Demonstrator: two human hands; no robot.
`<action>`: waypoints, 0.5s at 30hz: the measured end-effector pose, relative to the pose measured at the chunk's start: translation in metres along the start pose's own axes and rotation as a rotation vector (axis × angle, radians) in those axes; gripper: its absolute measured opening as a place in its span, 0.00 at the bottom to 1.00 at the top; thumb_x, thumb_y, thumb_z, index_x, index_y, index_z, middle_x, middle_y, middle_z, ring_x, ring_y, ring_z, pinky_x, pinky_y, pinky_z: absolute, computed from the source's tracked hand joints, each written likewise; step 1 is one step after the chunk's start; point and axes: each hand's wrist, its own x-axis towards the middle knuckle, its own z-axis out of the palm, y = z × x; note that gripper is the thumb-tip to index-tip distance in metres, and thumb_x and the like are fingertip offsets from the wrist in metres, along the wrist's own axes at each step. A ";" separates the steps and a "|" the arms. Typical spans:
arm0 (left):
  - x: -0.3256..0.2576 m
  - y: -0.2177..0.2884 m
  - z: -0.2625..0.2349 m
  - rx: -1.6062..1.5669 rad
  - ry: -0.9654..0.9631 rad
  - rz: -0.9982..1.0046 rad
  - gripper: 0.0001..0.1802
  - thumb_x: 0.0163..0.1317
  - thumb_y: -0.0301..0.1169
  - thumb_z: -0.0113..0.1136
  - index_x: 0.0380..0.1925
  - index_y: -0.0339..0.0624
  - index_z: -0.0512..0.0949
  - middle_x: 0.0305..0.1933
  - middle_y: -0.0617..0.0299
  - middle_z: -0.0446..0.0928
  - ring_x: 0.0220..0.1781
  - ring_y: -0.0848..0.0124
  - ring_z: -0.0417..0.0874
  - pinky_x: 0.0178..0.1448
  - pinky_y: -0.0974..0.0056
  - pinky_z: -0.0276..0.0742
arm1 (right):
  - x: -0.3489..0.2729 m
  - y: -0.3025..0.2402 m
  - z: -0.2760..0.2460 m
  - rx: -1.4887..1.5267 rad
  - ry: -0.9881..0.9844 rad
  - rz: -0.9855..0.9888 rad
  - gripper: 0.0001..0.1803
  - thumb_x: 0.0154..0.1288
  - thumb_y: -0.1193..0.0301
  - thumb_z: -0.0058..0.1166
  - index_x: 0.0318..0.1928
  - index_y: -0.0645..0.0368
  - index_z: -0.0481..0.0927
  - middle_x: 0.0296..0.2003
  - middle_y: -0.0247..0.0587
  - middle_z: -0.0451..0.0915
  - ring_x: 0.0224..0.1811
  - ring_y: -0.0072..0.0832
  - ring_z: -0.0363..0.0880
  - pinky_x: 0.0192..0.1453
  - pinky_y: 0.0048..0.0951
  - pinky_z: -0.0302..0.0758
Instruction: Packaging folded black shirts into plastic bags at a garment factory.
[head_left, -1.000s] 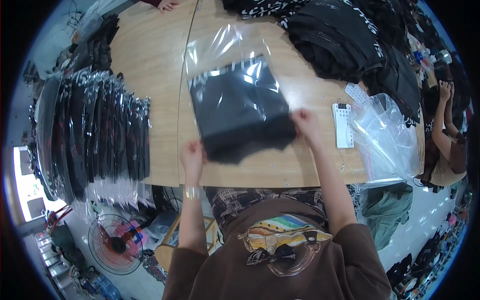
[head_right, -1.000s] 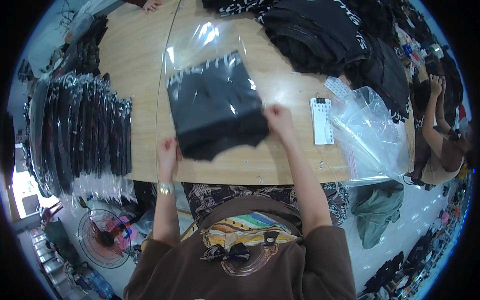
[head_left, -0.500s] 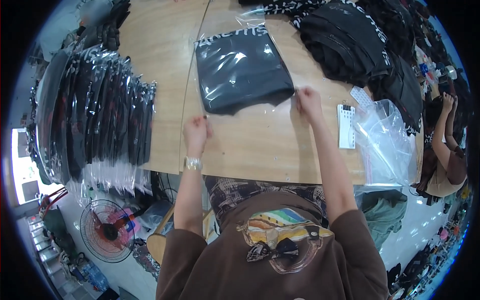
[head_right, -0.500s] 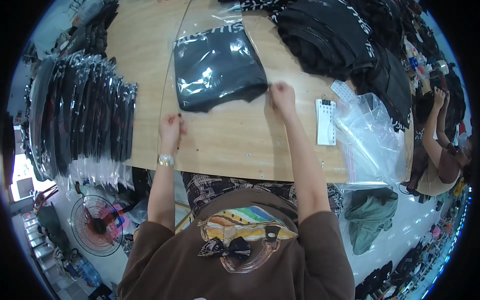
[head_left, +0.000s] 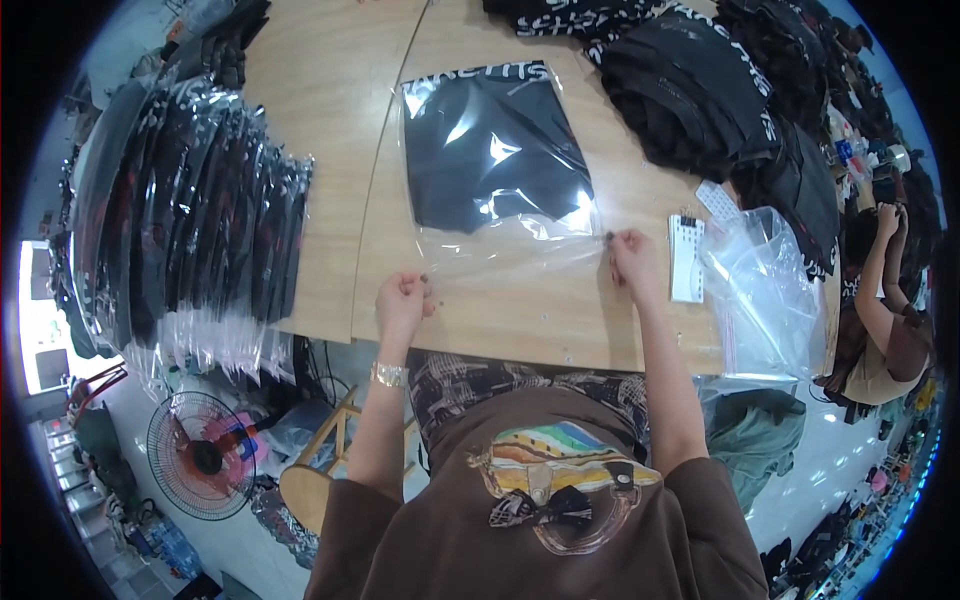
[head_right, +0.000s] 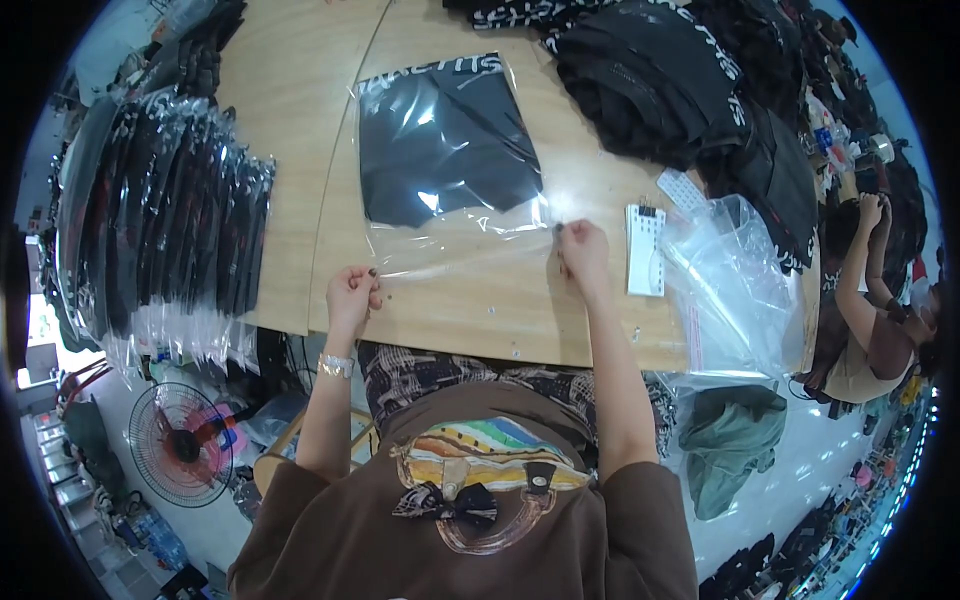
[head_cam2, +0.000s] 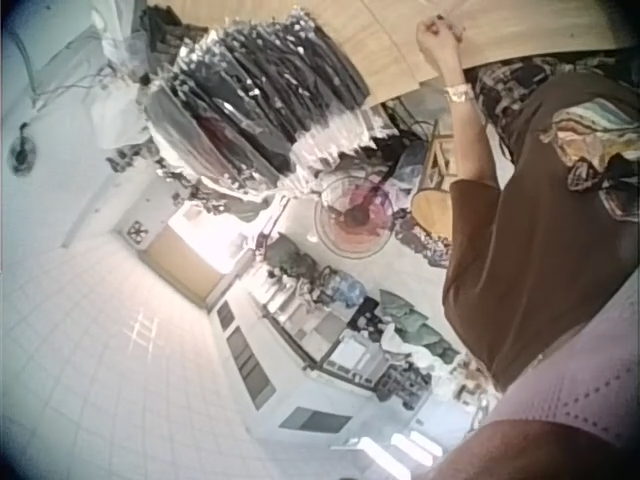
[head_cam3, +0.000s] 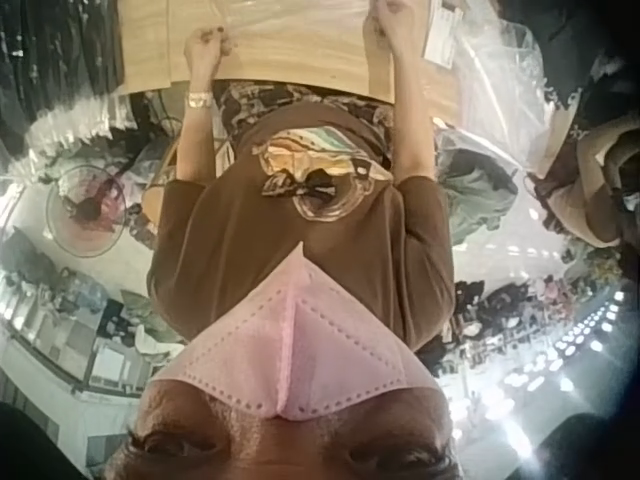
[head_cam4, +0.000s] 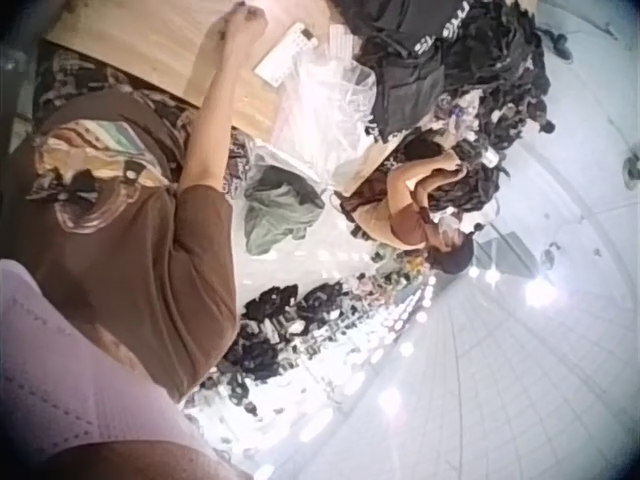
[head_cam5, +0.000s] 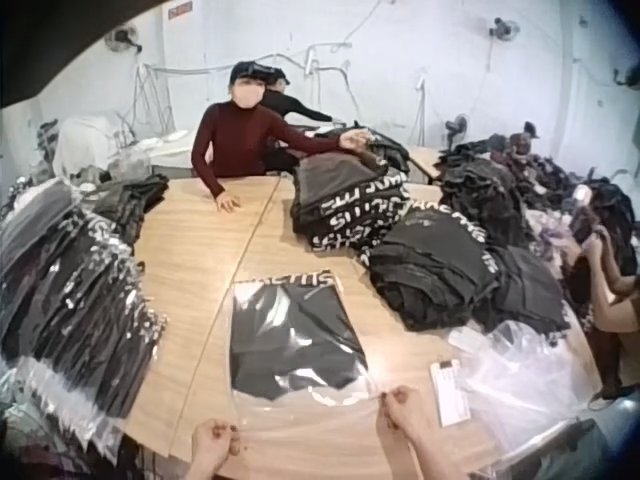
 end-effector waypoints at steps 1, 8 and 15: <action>0.004 0.000 0.002 -0.035 -0.028 0.040 0.09 0.59 0.31 0.53 0.33 0.35 0.74 0.24 0.61 0.77 0.17 0.74 0.78 0.19 0.72 0.71 | 0.005 0.003 -0.001 -0.005 -0.003 0.007 0.10 0.61 0.69 0.47 0.28 0.63 0.74 0.13 0.37 0.72 0.09 0.22 0.69 0.10 0.24 0.61; -0.027 0.019 -0.018 -0.061 -0.282 -0.116 0.10 0.58 0.32 0.54 0.37 0.38 0.73 0.27 0.61 0.78 0.20 0.76 0.79 0.19 0.76 0.69 | -0.033 0.019 -0.015 -0.327 0.280 -0.495 0.07 0.60 0.73 0.47 0.37 0.63 0.73 0.14 0.39 0.70 0.14 0.27 0.70 0.20 0.30 0.67; -0.022 0.006 -0.019 -0.028 -0.362 -0.102 0.12 0.61 0.35 0.51 0.31 0.37 0.76 0.27 0.63 0.78 0.19 0.78 0.77 0.20 0.75 0.68 | -0.094 -0.026 0.075 -0.415 -0.160 -0.988 0.09 0.54 0.71 0.54 0.37 0.55 0.74 0.30 0.40 0.73 0.29 0.37 0.75 0.31 0.35 0.72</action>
